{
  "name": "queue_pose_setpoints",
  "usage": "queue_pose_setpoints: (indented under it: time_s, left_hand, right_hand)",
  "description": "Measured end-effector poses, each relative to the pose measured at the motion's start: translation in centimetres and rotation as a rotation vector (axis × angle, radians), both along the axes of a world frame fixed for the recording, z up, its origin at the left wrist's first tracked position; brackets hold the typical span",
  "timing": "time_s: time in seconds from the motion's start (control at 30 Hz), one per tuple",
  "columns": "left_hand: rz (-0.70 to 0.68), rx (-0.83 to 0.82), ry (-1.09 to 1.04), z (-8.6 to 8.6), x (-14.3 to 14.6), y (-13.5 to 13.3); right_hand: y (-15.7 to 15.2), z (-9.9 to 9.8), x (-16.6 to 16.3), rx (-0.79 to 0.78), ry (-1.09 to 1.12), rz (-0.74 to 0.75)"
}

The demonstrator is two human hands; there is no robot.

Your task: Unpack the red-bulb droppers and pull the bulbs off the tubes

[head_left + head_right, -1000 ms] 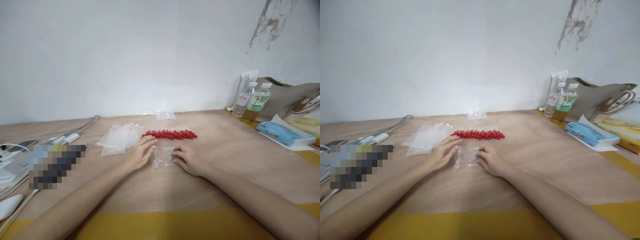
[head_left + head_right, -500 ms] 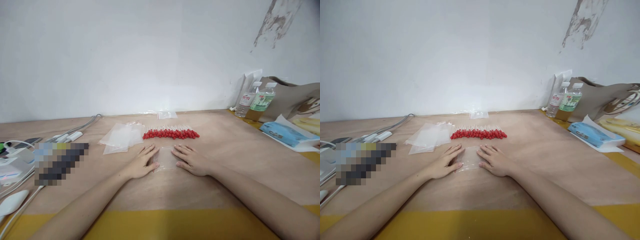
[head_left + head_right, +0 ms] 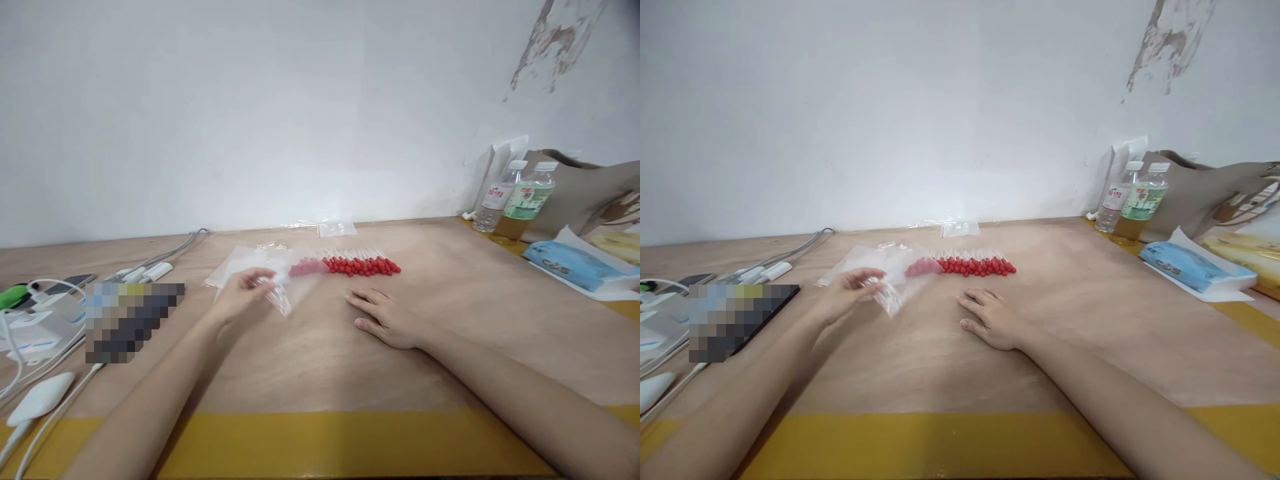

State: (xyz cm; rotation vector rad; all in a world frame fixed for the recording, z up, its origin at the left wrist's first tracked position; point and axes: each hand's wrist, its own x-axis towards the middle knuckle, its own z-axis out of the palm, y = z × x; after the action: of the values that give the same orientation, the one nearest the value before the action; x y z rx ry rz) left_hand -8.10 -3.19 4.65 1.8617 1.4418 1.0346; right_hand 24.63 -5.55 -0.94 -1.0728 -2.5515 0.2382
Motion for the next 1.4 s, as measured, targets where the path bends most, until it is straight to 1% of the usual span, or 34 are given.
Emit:
queue_pose_setpoints:
  time_s: [0.03,0.07,0.1,0.13,0.2,0.27,0.37,0.4,0.43,0.47,0.5,0.57,0.6,0.67,0.7,0.73,0.77,0.83,0.9,0.93,0.97,1.07,1.13,1.2,1.3,1.4]
  left_hand:
    - [0.177,0.091,-0.021,0.2,-1.4,0.6]
    - [0.321,0.140,-0.002,0.2,-2.7,1.2]
    - [0.433,0.155,0.046,0.0,-3.9,1.8]
    - [0.513,0.155,0.119,-0.4,-4.8,2.4]
    - [0.620,0.133,0.324,-1.2,-6.0,3.3]
    - [0.683,0.144,0.513,-1.9,-6.2,3.7]
    - [0.766,0.289,0.689,-2.1,-5.0,3.2]
    - [0.757,0.339,0.722,-2.0,-4.4,3.0]
    - [0.715,0.376,0.763,-1.9,-3.9,2.7]
    - [0.642,0.391,0.804,-1.9,-3.4,2.4]
    - [0.544,0.371,0.839,-1.9,-3.0,2.3]
    - [0.350,0.248,0.900,-2.2,-2.7,2.3]
    - [0.284,0.164,0.913,-2.5,-2.8,2.5]
    - [0.218,0.025,0.903,-3.1,-3.3,2.9]
    - [0.212,-0.006,0.888,-3.3,-3.6,3.1]
    - [0.221,0.003,0.872,-3.5,-3.8,3.3]
    - [0.240,0.052,0.855,-3.6,-3.9,3.3]
    - [0.292,0.230,0.796,-3.5,-3.5,3.3]
    - [0.313,0.400,0.709,-3.3,-2.2,3.2]
    - [0.301,0.448,0.671,-3.2,-1.4,3.3]
    - [0.279,0.460,0.646,-3.0,-0.5,3.5]
    - [0.233,0.377,0.657,-2.5,1.6,4.6]
    - [0.257,0.311,0.689,-2.3,2.4,5.5]
    - [0.291,0.243,0.681,-2.1,2.8,6.3]
    - [0.328,0.143,0.615,-2.1,3.0,6.9]
    - [0.391,0.119,0.574,-2.1,3.0,7.0]
  right_hand:
    - [0.0,0.0,0.0,-0.001,0.004,-0.005]
    - [0.0,0.0,0.0,-0.002,0.006,-0.010]
    - [-0.1,0.0,0.0,-0.003,0.004,-0.012]
    - [-0.1,0.0,0.0,-0.003,0.002,-0.015]
    - [-0.1,0.0,-0.1,-0.004,-0.005,-0.019]
    - [-0.1,0.1,-0.1,-0.004,-0.012,-0.021]
    - [-0.1,0.1,-0.1,-0.002,-0.007,-0.023]
    - [-0.1,0.1,-0.1,-0.002,-0.003,-0.021]
    - [-0.1,0.1,-0.1,-0.002,-0.001,-0.019]
    - [-0.1,0.1,-0.1,-0.001,0.000,-0.017]
    - [-0.1,0.1,-0.1,-0.001,-0.001,-0.015]
    - [-0.1,0.1,-0.1,0.002,-0.004,-0.015]
    - [-0.2,0.1,-0.1,0.003,-0.004,-0.017]
    - [-0.2,0.2,-0.1,0.003,-0.007,-0.018]
    - [-0.2,0.3,-0.1,0.003,-0.009,-0.018]
    - [-0.3,0.3,-0.1,0.002,-0.012,-0.017]
    - [-0.3,0.3,-0.1,0.000,-0.016,-0.016]
    - [-0.3,0.3,-0.1,0.002,-0.022,-0.018]
    - [-0.3,0.3,-0.1,0.007,-0.022,-0.019]
    - [-0.3,0.3,-0.1,0.012,-0.018,-0.019]
    - [-0.3,0.3,-0.1,0.015,-0.015,-0.018]
    - [-0.3,0.4,-0.1,0.013,-0.021,-0.017]
    - [-0.4,0.4,-0.1,0.009,-0.026,-0.018]
    - [-0.4,0.5,-0.1,0.006,-0.022,-0.018]
    - [-0.3,0.5,-0.1,0.010,-0.014,-0.012]
    - [-0.3,0.3,-0.1,0.034,-0.001,0.002]
